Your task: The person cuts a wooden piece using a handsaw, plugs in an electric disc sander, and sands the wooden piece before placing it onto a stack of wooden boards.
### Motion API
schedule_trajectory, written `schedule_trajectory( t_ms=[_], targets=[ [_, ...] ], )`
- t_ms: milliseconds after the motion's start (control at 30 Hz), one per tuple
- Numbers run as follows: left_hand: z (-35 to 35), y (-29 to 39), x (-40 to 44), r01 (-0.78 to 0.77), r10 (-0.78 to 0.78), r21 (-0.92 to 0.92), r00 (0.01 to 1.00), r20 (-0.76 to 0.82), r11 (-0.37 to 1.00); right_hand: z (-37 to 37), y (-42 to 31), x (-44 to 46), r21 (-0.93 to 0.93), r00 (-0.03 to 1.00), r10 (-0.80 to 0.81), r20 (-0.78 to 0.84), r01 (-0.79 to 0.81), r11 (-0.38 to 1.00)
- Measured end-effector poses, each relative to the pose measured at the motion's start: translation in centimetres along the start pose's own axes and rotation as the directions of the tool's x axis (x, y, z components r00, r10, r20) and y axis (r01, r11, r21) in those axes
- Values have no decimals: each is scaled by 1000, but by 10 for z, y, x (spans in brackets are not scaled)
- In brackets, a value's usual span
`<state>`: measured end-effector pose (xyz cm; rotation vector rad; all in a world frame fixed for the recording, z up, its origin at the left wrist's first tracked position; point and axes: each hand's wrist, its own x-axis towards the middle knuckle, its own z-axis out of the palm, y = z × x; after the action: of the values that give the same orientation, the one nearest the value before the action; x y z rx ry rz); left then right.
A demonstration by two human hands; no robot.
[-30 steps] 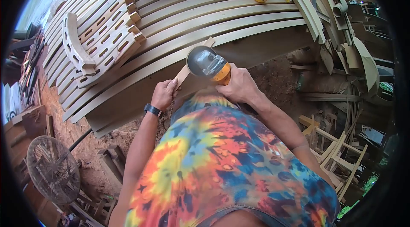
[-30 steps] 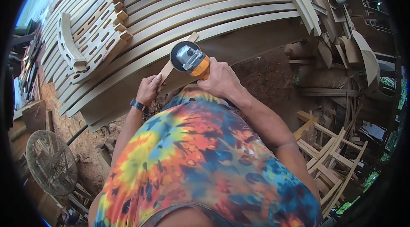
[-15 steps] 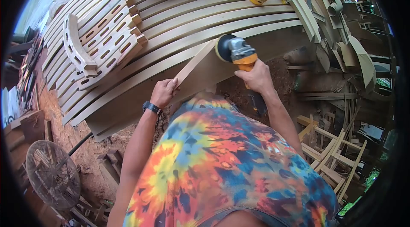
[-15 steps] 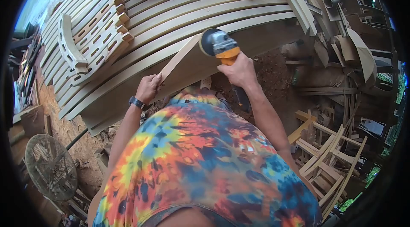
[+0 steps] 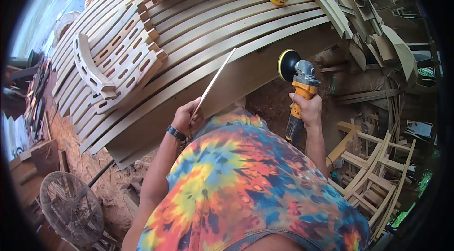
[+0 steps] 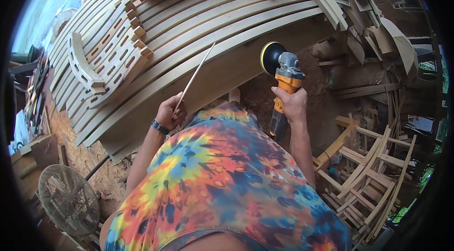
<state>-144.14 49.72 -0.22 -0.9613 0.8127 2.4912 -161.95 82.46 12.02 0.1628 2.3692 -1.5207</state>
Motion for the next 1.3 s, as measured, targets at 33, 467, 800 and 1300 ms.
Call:
schedule_trajectory(
  t_ms=[33,467,800,1300],
  targets=[
    [3,3,-3,8,-8,-3,1000,24,1000,0,0,-1,2,1000,3,-12,-3,1000],
    [72,111,47,-643,912,683,402,-84,346,13,-26,19,139,994,-69,89,57,989],
    [138,310,144,-585,773,518,557,-302,624,-7,-35,112,156,911,-253,325,212,965],
    [261,-79,106,-524,943,844,324,75,113,109,-82,201,274,414,-293,862,108,956]
  ],
)
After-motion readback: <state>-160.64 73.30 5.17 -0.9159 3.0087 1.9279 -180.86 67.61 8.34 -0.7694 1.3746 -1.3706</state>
